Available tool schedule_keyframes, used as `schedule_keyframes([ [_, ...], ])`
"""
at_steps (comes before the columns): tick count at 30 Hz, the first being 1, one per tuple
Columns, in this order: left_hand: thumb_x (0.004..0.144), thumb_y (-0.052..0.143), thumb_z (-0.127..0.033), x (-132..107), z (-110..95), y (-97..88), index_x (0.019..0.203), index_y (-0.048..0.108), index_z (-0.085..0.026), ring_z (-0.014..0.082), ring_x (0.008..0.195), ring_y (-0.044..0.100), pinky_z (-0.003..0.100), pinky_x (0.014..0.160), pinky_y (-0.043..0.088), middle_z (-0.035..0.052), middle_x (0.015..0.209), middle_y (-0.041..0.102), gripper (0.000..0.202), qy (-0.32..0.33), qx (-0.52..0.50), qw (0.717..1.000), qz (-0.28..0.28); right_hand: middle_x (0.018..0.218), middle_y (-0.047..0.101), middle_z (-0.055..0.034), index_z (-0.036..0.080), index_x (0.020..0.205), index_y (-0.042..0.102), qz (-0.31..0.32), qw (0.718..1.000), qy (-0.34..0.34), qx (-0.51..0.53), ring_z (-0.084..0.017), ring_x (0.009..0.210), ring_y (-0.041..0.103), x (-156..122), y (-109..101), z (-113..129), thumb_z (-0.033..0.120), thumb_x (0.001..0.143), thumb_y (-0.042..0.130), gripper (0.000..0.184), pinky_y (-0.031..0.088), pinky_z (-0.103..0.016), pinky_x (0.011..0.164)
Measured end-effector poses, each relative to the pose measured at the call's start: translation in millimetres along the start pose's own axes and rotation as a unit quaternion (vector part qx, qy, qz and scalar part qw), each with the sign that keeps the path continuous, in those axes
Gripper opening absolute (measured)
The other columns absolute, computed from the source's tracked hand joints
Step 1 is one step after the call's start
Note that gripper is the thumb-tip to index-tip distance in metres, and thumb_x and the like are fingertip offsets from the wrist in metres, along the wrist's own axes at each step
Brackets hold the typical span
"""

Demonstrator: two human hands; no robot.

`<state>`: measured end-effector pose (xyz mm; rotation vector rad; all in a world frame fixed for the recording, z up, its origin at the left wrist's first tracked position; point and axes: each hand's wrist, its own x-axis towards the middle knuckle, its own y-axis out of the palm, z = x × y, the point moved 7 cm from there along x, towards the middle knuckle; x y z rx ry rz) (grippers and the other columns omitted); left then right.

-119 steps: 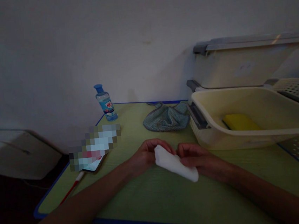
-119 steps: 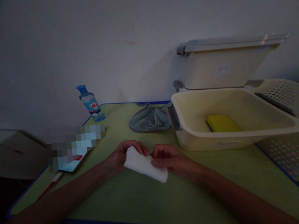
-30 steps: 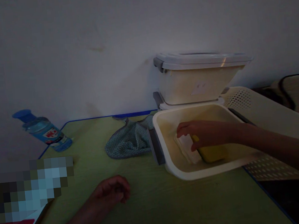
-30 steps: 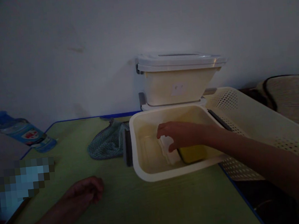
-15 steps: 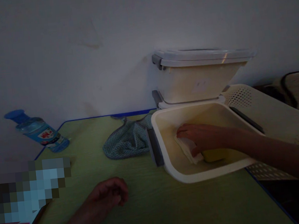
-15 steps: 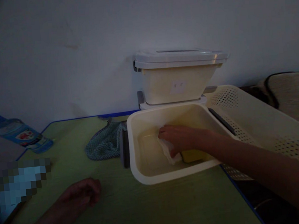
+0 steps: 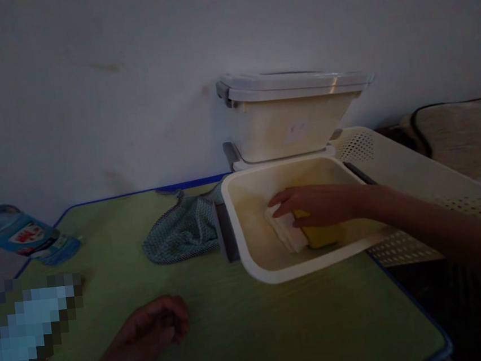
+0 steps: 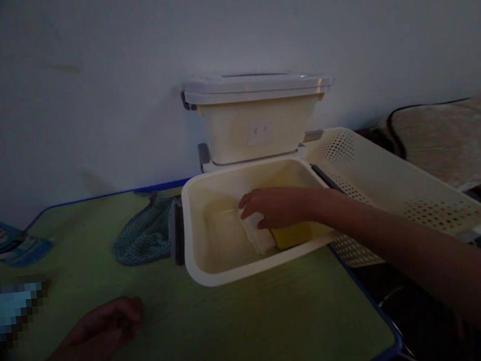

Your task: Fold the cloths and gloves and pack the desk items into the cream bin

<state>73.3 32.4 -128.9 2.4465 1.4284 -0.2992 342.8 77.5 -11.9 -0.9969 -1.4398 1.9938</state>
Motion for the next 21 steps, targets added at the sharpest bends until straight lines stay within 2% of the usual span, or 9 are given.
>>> schedule_keyframes([
  [4, 0.059, 0.069, -0.039, -2, -6, 2.3, 0.067, 0.065, -0.021, 0.0196, 0.065, 0.049, 0.03, 0.06, 0.038, 0.0038, 0.063, 0.058, 0.02, -0.004, 0.013, 1.0, -0.003, 0.128, 0.05, -0.0108, 0.016, 0.105, 0.064, 0.035, 0.999, -0.003, -0.019, -0.02, 0.118, 0.045, -11, 1, -2, -0.004, 0.068, 0.056, 0.043, 0.035, -0.033, 0.098],
  [9, 0.062, 0.067, -0.039, -8, -16, 5.6, 0.071, 0.065, -0.02, 0.018, 0.065, 0.049, 0.03, 0.061, 0.04, 0.0034, 0.064, 0.059, 0.021, 0.001, 0.012, 1.0, -0.022, 0.134, 0.044, -0.011, 0.017, 0.106, 0.064, 0.086, 0.995, -0.01, -0.041, -0.021, 0.123, 0.041, -11, 17, -6, -0.004, 0.067, 0.056, 0.045, 0.029, -0.035, 0.103],
  [12, 0.061, 0.068, -0.041, -9, -21, 7.7, 0.068, 0.065, -0.02, 0.0168, 0.063, 0.05, 0.029, 0.06, 0.04, 0.0028, 0.063, 0.06, 0.022, 0.009, 0.007, 1.0, -0.026, 0.135, 0.042, -0.0103, 0.019, 0.104, 0.065, 0.091, 0.995, -0.008, -0.042, -0.021, 0.125, 0.038, -9, 23, -9, -0.004, 0.067, 0.055, 0.045, 0.026, -0.038, 0.105],
  [16, 0.062, 0.069, -0.038, -8, -24, 10.3, 0.066, 0.067, -0.021, 0.0162, 0.062, 0.05, 0.028, 0.059, 0.04, 0.0019, 0.063, 0.059, 0.017, 0.013, 0.0, 1.0, -0.016, 0.136, 0.041, -0.0078, 0.023, 0.103, 0.066, 0.084, 0.995, 0.005, -0.06, -0.023, 0.127, 0.034, -9, 24, -10, -0.006, 0.062, 0.056, 0.05, 0.027, -0.042, 0.103],
  [21, 0.062, 0.069, -0.035, -6, -22, 10.6, 0.067, 0.068, -0.022, 0.0171, 0.064, 0.051, 0.028, 0.059, 0.04, 0.0024, 0.064, 0.06, 0.013, 0.017, -0.009, 1.0, 0.001, 0.134, 0.043, -0.0086, 0.022, 0.098, 0.068, 0.078, 0.995, 0.021, -0.054, -0.023, 0.124, 0.039, -6, 24, -10, -0.009, 0.06, 0.057, 0.05, 0.028, -0.041, 0.103],
])
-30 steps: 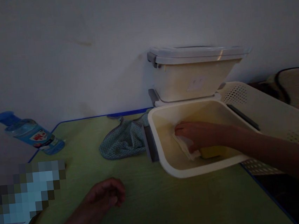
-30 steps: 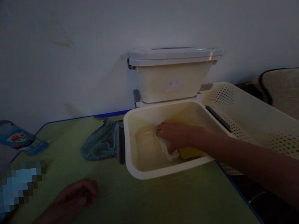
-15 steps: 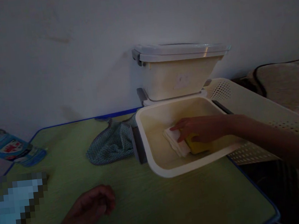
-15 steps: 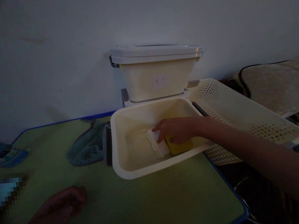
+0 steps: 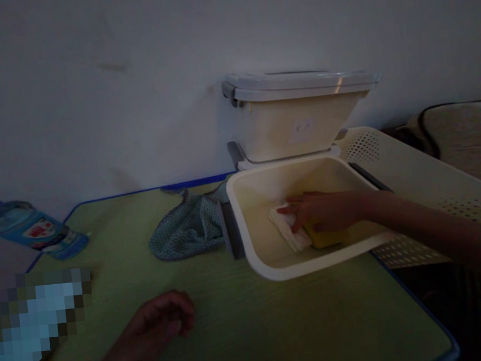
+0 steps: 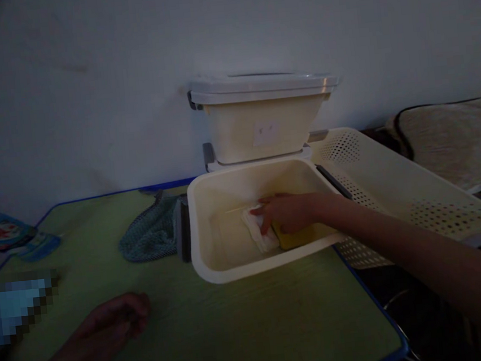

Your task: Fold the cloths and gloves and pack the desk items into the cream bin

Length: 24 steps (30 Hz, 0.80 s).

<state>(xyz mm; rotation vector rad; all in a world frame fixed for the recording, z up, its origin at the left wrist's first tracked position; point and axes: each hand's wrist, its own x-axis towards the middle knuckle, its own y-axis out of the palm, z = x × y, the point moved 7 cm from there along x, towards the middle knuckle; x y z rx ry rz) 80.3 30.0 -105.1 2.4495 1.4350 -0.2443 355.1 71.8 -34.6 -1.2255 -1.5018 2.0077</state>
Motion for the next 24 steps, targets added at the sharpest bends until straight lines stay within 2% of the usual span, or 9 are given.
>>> schedule_keyframes([
  [5, 0.062, 0.07, -0.031, 1, 6, -1.9, 0.07, 0.068, -0.021, 0.0168, 0.065, 0.053, 0.028, 0.062, 0.041, 0.0029, 0.067, 0.062, 0.013, 0.005, -0.014, 1.0, 0.014, 0.13, 0.047, -0.0107, 0.018, 0.091, 0.07, -0.032, 0.998, 0.018, 0.042, -0.022, 0.121, 0.043, 0, -5, 3, -0.011, 0.058, 0.059, 0.045, 0.033, -0.036, 0.099],
  [8, 0.06, 0.072, -0.031, 4, 11, -3.5, 0.07, 0.067, -0.019, 0.0155, 0.066, 0.053, 0.026, 0.063, 0.041, 0.0034, 0.068, 0.062, 0.016, 0.013, -0.029, 0.999, 0.021, 0.127, 0.052, -0.0124, 0.014, 0.088, 0.07, -0.051, 0.997, 0.017, 0.059, -0.021, 0.116, 0.049, -3, -11, 9, -0.012, 0.057, 0.057, 0.042, 0.039, -0.031, 0.094],
  [11, 0.06, 0.074, -0.029, 6, 13, -2.6, 0.072, 0.067, -0.017, 0.0136, 0.067, 0.053, 0.024, 0.063, 0.041, 0.0033, 0.069, 0.061, 0.019, 0.026, -0.067, 0.996, 0.042, 0.117, 0.06, -0.0105, 0.014, 0.087, 0.069, -0.08, 0.995, 0.03, 0.055, -0.018, 0.106, 0.057, -6, -22, 10, -0.008, 0.061, 0.057, 0.036, 0.042, -0.027, 0.089],
  [14, 0.06, 0.074, -0.028, 7, 12, -0.9, 0.073, 0.067, -0.015, 0.0129, 0.067, 0.054, 0.023, 0.064, 0.041, 0.0034, 0.07, 0.062, 0.02, 0.033, -0.101, 0.993, 0.059, 0.1, 0.067, -0.0117, 0.012, 0.091, 0.068, -0.142, 0.986, 0.08, 0.03, -0.021, 0.094, 0.062, -12, -45, 8, 0.008, 0.071, 0.058, 0.023, 0.046, -0.034, 0.084],
  [16, 0.059, 0.075, -0.027, 7, 11, -0.3, 0.073, 0.067, -0.014, 0.0126, 0.068, 0.054, 0.023, 0.064, 0.041, 0.0036, 0.069, 0.062, 0.02, 0.037, -0.114, 0.991, 0.061, 0.095, 0.068, -0.0126, 0.012, 0.093, 0.066, -0.232, 0.965, 0.122, -0.01, -0.024, 0.087, 0.063, -22, -73, 18, 0.016, 0.076, 0.054, 0.021, 0.047, -0.041, 0.079],
  [18, 0.059, 0.075, -0.025, 6, 10, 0.1, 0.072, 0.067, -0.014, 0.0122, 0.067, 0.054, 0.023, 0.063, 0.04, 0.0035, 0.068, 0.062, 0.019, 0.043, -0.124, 0.989, 0.062, 0.093, 0.068, -0.0099, 0.015, 0.092, 0.065, -0.352, 0.927, 0.114, -0.056, -0.023, 0.082, 0.063, -36, -104, 50, 0.019, 0.079, 0.05, 0.019, 0.049, -0.039, 0.073],
  [20, 0.058, 0.075, -0.024, 6, 9, -0.1, 0.072, 0.067, -0.014, 0.0118, 0.065, 0.055, 0.022, 0.062, 0.04, 0.0033, 0.068, 0.062, 0.018, 0.049, -0.139, 0.987, 0.06, 0.091, 0.067, -0.0084, 0.016, 0.091, 0.063, -0.449, 0.887, 0.058, -0.088, -0.021, 0.078, 0.063, -50, -124, 100, 0.017, 0.082, 0.046, 0.019, 0.049, -0.035, 0.069],
  [22, 0.058, 0.075, -0.022, 6, 8, -0.8, 0.071, 0.067, -0.013, 0.0114, 0.065, 0.055, 0.022, 0.062, 0.04, 0.0029, 0.067, 0.062, 0.018, 0.056, -0.161, 0.984, 0.056, 0.085, 0.067, -0.0087, 0.015, 0.084, 0.061, -0.489, 0.865, -0.032, -0.109, -0.019, 0.075, 0.062, -53, -124, 156, 0.015, 0.084, 0.044, 0.017, 0.048, -0.031, 0.064],
  [24, 0.057, 0.074, -0.021, 7, 9, -3.3, 0.071, 0.066, -0.013, 0.0115, 0.065, 0.055, 0.022, 0.063, 0.041, 0.0026, 0.067, 0.062, 0.018, 0.06, -0.182, 0.98, 0.044, 0.081, 0.066, -0.0067, 0.015, 0.079, 0.06, -0.471, 0.864, -0.125, -0.131, -0.017, 0.071, 0.06, -43, -107, 205, 0.014, 0.086, 0.041, 0.02, 0.048, -0.03, 0.063],
])
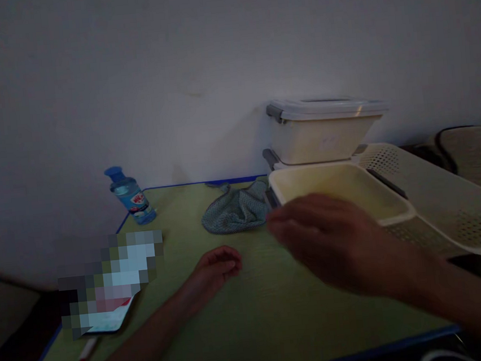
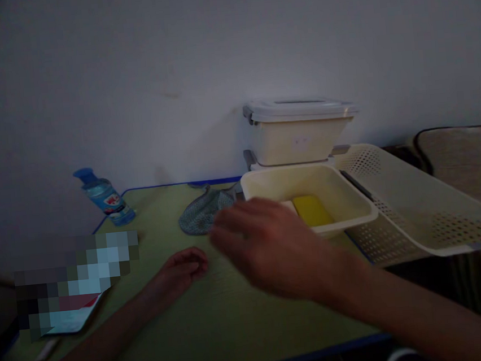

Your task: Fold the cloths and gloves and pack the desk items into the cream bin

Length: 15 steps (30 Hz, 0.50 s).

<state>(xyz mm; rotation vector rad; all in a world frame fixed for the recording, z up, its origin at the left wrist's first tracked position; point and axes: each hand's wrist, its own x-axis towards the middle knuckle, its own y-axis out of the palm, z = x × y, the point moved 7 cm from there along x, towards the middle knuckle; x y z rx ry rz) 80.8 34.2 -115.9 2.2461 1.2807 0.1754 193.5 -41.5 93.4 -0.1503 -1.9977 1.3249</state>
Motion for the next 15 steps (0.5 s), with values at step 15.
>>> schedule_keyframes([
  [15, 0.067, 0.057, -0.021, -7, -35, -24.6, 0.093, 0.055, -0.017, 0.0145, 0.084, 0.059, 0.027, 0.076, 0.042, 0.0035, 0.095, 0.062, 0.026, 0.16, 0.188, 0.957, -0.153, 0.139, 0.031, -0.0208, 0.011, 0.115, 0.053, 0.174, 0.952, 0.216, 0.131, -0.031, 0.13, 0.026, -29, 180, -9, 0.031, 0.085, 0.049, 0.037, 0.031, -0.051, 0.1],
])
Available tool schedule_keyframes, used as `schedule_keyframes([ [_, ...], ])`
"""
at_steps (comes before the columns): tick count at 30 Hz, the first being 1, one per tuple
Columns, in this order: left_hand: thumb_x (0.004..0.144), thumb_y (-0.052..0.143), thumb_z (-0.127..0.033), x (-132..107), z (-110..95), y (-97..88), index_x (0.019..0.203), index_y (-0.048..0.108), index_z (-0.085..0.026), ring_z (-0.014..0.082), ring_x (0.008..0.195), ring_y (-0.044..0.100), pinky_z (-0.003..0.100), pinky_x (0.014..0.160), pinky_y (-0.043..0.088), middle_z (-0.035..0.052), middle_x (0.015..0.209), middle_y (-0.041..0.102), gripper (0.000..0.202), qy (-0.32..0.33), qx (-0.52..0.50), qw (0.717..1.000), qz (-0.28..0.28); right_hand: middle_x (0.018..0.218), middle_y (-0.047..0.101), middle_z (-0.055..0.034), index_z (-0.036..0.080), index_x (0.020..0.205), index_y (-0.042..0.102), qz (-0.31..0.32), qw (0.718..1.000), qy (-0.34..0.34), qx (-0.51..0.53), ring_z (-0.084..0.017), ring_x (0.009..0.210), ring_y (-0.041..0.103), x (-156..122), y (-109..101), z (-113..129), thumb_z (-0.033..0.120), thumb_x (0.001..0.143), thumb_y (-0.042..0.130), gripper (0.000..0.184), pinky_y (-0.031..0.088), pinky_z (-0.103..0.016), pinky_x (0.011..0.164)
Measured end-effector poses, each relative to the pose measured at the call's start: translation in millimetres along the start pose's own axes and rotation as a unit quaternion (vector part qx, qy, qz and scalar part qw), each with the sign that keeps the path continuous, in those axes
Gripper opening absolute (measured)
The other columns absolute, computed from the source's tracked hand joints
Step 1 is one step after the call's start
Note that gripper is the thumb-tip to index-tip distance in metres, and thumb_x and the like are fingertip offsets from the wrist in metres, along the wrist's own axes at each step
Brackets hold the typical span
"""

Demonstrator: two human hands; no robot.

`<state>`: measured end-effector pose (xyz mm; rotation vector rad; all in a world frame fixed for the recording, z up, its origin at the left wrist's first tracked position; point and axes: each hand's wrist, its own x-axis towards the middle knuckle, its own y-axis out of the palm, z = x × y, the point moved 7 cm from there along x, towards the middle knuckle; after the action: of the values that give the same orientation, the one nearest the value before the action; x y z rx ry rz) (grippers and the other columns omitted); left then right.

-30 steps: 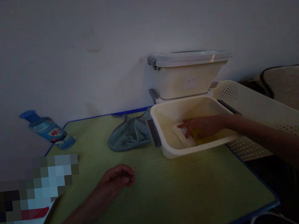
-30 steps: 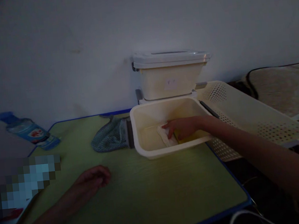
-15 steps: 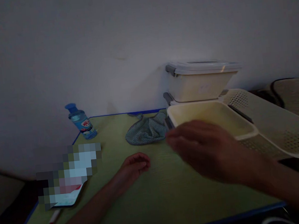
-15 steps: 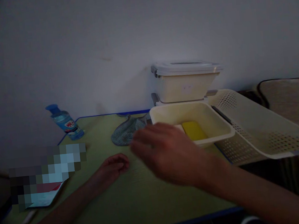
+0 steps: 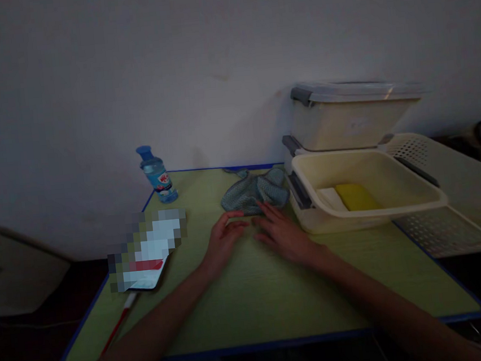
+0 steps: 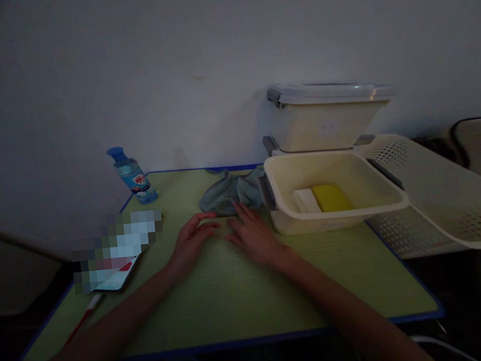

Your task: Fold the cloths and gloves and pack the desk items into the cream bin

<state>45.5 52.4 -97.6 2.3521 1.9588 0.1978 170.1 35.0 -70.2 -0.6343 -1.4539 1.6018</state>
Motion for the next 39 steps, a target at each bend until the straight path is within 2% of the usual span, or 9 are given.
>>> schedule_keyframes([
  [3, 0.066, 0.055, -0.02, 0, -4, 1.7, 0.088, 0.054, -0.017, 0.0151, 0.086, 0.057, 0.029, 0.077, 0.043, 0.0063, 0.107, 0.055, 0.022, 0.052, 0.038, 0.998, 0.013, 0.137, 0.035, -0.0219, 0.007, 0.124, 0.047, 0.023, 1.0, 0.017, -0.006, -0.032, 0.13, 0.025, 1, 13, -3, 0.033, 0.086, 0.048, 0.046, 0.026, -0.052, 0.103],
  [6, 0.069, 0.051, -0.016, -1, -10, 2.2, 0.087, 0.054, -0.017, 0.0173, 0.094, 0.054, 0.029, 0.076, 0.044, 0.0078, 0.107, 0.053, 0.018, 0.114, 0.119, 0.986, 0.011, 0.133, 0.042, -0.0183, 0.008, 0.124, 0.047, 0.016, 1.0, 0.011, -0.001, -0.031, 0.128, 0.03, 0, 15, -1, 0.032, 0.086, 0.047, 0.045, 0.026, -0.053, 0.102],
  [12, 0.07, 0.048, -0.007, -8, -15, 12.6, 0.09, 0.057, -0.017, 0.0202, 0.105, 0.05, 0.038, 0.092, 0.039, 0.0083, 0.107, 0.054, 0.024, 0.207, 0.311, 0.927, 0.039, 0.109, 0.057, -0.0116, 0.013, 0.106, 0.058, -0.017, 0.998, -0.056, 0.028, -0.024, 0.105, 0.047, -5, 4, 15, 0.025, 0.084, 0.05, 0.026, 0.037, -0.046, 0.094],
  [16, 0.068, 0.058, -0.011, -8, -5, 17.4, 0.098, 0.057, -0.017, 0.0252, 0.108, 0.047, 0.044, 0.094, 0.035, 0.0096, 0.109, 0.053, 0.03, 0.189, 0.432, 0.879, 0.067, 0.098, 0.057, -0.0096, 0.016, 0.094, 0.058, -0.015, 0.994, -0.097, 0.055, -0.022, 0.094, 0.05, -8, 5, 21, 0.02, 0.085, 0.047, 0.015, 0.044, -0.041, 0.084],
  [20, 0.074, 0.056, -0.015, -7, 0, 17.0, 0.096, 0.057, -0.017, 0.0262, 0.106, 0.047, 0.046, 0.091, 0.035, 0.0095, 0.109, 0.054, 0.022, 0.172, 0.493, 0.849, 0.084, 0.096, 0.054, -0.0087, 0.016, 0.093, 0.055, -0.022, 0.992, -0.08, 0.095, -0.02, 0.091, 0.052, -10, 7, 18, 0.013, 0.083, 0.045, 0.015, 0.045, -0.037, 0.082],
  [26, 0.08, 0.047, -0.014, -5, -3, 16.4, 0.078, 0.052, -0.017, 0.0216, 0.09, 0.052, 0.038, 0.082, 0.039, 0.0056, 0.09, 0.057, 0.006, 0.167, 0.494, 0.848, 0.093, 0.099, 0.052, -0.0081, 0.017, 0.097, 0.053, -0.067, 0.99, -0.031, 0.12, -0.02, 0.096, 0.051, -9, 3, 9, 0.01, 0.077, 0.048, 0.022, 0.046, -0.036, 0.084],
  [31, 0.087, 0.034, -0.018, -8, -5, 12.5, 0.085, 0.046, -0.018, 0.0178, 0.067, 0.054, 0.03, 0.063, 0.041, 0.0024, 0.073, 0.056, 0.012, 0.126, 0.488, 0.862, 0.057, 0.097, 0.056, -0.0106, 0.015, 0.098, 0.054, -0.046, 0.998, -0.015, 0.047, -0.023, 0.091, 0.054, -9, 4, 8, 0.014, 0.079, 0.048, 0.02, 0.046, -0.037, 0.079],
  [36, 0.09, 0.037, -0.028, -18, 4, 25.2, 0.094, 0.048, -0.016, 0.0208, 0.065, 0.062, 0.028, 0.06, 0.043, 0.0074, 0.075, 0.064, 0.017, 0.09, 0.605, 0.782, 0.119, 0.092, 0.063, -0.0106, 0.017, 0.099, 0.054, 0.054, 0.997, 0.001, -0.046, -0.024, 0.079, 0.062, -10, 16, 15, 0.013, 0.086, 0.036, 0.022, 0.048, -0.036, 0.065],
  [39, 0.089, 0.039, -0.032, -21, 4, 31.6, 0.098, 0.05, -0.016, 0.0221, 0.067, 0.064, 0.029, 0.063, 0.044, 0.0091, 0.077, 0.066, 0.021, 0.098, 0.627, 0.761, 0.136, 0.091, 0.066, -0.0111, 0.018, 0.104, 0.052, 0.074, 0.994, 0.012, -0.074, -0.026, 0.077, 0.064, -10, 18, 17, 0.016, 0.088, 0.034, 0.025, 0.048, -0.037, 0.061],
])
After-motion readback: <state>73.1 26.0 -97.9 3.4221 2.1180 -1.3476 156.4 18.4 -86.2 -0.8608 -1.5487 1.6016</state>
